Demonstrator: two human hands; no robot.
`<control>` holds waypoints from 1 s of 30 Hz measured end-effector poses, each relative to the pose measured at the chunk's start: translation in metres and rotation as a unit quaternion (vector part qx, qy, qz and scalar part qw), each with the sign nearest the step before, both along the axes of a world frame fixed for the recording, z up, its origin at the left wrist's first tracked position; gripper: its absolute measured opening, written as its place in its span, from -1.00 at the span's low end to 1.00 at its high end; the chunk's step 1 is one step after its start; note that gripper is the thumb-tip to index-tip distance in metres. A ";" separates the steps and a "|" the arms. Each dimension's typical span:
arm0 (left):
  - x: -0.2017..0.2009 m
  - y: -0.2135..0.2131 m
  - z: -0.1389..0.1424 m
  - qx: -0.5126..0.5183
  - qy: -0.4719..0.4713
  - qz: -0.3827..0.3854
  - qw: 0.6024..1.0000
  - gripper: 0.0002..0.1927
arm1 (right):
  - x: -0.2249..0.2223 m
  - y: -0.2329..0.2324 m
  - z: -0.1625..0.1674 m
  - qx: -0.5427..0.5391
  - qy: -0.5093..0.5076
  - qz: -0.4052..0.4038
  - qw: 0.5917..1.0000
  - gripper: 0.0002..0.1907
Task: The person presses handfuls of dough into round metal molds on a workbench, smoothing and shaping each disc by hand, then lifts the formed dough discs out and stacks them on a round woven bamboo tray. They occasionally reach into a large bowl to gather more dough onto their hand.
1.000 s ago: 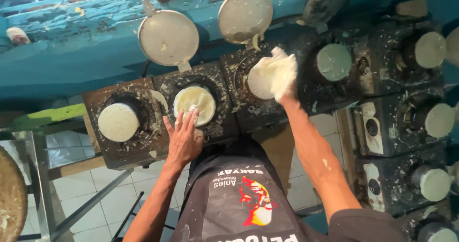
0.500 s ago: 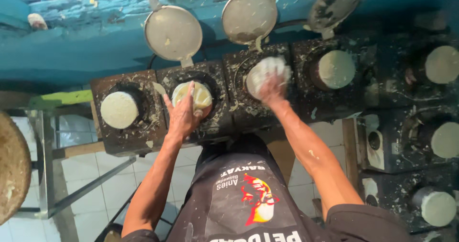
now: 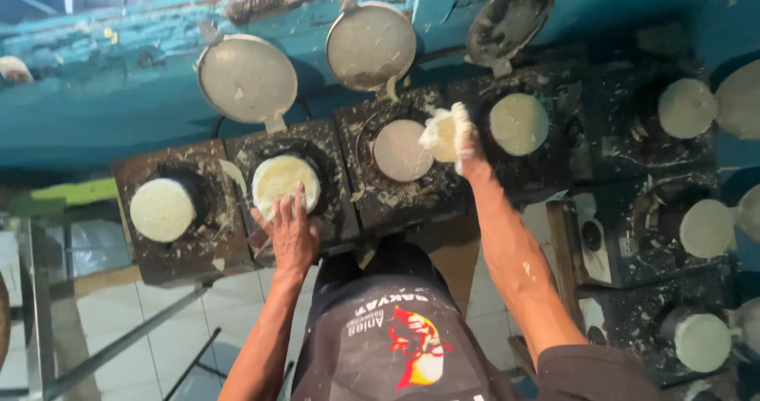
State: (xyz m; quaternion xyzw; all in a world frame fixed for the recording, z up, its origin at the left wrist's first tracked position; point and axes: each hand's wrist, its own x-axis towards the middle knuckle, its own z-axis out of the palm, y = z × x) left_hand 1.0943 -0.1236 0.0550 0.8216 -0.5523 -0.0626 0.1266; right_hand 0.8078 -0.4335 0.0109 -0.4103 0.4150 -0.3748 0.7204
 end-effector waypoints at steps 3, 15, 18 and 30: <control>0.008 -0.002 -0.005 0.003 0.004 0.013 1.000 0.02 | -0.015 0.030 0.019 0.026 -0.007 -0.021 0.999 -0.33; 0.197 -0.017 0.056 -0.238 0.500 0.080 0.829 -0.26 | 0.000 0.176 0.095 0.194 -0.241 -0.110 0.945 -0.37; 0.261 0.021 0.082 -0.192 0.344 0.100 0.914 -0.26 | 0.024 0.218 0.072 0.202 -0.338 -0.100 0.914 -0.38; 0.275 0.143 0.000 -0.060 0.016 -0.052 0.997 0.03 | 0.086 0.336 0.043 0.189 -0.219 -0.204 0.935 -0.35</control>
